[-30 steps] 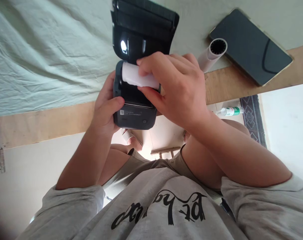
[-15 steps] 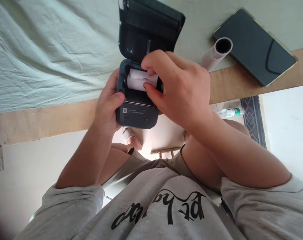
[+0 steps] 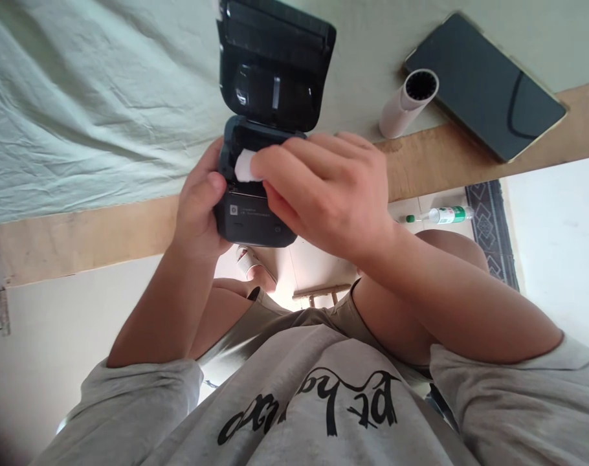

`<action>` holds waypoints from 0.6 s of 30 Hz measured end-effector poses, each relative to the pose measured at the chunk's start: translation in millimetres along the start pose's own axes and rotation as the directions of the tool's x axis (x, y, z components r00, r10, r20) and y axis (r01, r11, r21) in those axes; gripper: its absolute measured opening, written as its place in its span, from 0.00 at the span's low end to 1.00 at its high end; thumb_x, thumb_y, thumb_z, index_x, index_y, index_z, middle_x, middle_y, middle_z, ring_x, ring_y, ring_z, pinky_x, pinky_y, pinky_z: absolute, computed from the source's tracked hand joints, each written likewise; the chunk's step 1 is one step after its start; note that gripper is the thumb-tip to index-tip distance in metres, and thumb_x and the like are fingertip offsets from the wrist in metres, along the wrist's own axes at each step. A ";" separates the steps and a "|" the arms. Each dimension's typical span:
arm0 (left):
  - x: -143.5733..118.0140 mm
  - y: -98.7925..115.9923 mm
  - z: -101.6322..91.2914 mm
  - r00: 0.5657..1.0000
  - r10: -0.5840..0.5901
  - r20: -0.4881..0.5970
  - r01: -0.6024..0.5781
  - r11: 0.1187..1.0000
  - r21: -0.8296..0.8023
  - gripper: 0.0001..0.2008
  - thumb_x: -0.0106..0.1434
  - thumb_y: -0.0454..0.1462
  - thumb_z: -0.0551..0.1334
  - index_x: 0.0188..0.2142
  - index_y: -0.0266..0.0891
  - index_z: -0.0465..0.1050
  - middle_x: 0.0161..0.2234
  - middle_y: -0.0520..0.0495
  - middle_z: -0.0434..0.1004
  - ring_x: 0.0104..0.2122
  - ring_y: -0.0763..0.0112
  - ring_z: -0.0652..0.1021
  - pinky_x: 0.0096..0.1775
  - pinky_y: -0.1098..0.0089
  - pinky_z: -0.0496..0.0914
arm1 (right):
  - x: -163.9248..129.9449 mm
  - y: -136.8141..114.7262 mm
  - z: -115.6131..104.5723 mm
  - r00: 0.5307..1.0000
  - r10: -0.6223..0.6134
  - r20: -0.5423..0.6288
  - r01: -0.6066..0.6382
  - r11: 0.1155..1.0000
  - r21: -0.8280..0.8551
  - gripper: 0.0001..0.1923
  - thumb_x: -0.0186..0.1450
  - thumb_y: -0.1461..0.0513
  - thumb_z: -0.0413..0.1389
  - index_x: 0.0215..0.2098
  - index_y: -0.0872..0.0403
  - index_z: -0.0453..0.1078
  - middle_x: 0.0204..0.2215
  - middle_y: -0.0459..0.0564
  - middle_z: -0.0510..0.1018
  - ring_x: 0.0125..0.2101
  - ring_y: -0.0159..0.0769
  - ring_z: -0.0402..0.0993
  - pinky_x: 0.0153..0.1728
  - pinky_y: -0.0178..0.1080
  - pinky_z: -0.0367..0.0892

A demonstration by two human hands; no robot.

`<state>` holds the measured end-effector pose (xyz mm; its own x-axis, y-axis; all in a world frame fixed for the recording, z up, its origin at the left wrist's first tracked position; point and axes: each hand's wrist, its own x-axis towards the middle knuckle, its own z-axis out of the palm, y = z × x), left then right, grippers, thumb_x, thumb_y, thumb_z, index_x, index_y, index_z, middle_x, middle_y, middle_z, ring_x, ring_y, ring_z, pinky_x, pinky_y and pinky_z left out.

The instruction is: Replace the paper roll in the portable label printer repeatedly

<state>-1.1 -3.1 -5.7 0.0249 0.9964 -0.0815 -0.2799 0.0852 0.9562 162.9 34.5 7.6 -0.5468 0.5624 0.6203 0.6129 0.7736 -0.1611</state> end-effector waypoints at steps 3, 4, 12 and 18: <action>0.3 0.0 0.1 1.000 0.018 0.013 -0.018 1.000 0.009 0.17 0.57 0.46 0.56 0.44 0.41 0.65 0.40 0.49 0.72 0.52 0.66 0.71 0.49 0.68 0.70 | -3.0 -2.8 0.6 0.999 -0.033 0.043 0.031 0.998 0.051 0.07 0.62 0.63 0.46 0.33 0.52 0.66 0.26 0.41 0.72 0.26 0.22 0.64 0.29 0.32 0.57; 0.5 -0.4 -0.6 1.000 0.019 0.016 -0.019 1.000 0.016 0.17 0.57 0.46 0.57 0.44 0.42 0.65 0.40 0.49 0.72 0.50 0.67 0.72 0.48 0.69 0.70 | -3.3 -3.3 1.2 0.997 -0.039 0.064 0.035 0.998 0.060 0.08 0.62 0.63 0.45 0.32 0.52 0.66 0.26 0.41 0.72 0.26 0.22 0.64 0.30 0.32 0.58; -0.2 -2.8 -6.0 0.999 -0.037 0.013 0.036 0.997 0.073 0.21 0.52 0.40 0.62 0.47 0.46 0.63 0.43 0.51 0.71 0.44 0.69 0.74 0.42 0.72 0.70 | 0.6 -2.5 -2.3 0.999 -0.052 -0.006 0.052 0.957 0.286 0.04 0.58 0.62 0.51 0.32 0.53 0.64 0.24 0.41 0.70 0.25 0.21 0.62 0.26 0.30 0.58; 4.7 -19.7 -19.4 0.991 0.083 0.108 -0.090 0.994 0.063 0.43 0.42 0.39 0.67 0.56 0.56 0.48 0.48 0.50 0.67 0.40 0.68 0.75 0.34 0.72 0.72 | 2.4 7.1 -4.8 0.945 0.316 -0.090 -0.257 0.881 0.397 0.09 0.58 0.60 0.49 0.36 0.54 0.59 0.32 0.45 0.65 0.28 0.19 0.61 0.25 0.28 0.60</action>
<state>-14.1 -0.1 -30.3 0.1052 0.9940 0.0291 -0.2200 -0.0053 0.9755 168.7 39.9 11.6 -0.2716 0.7493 0.6040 0.4542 0.6531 -0.6059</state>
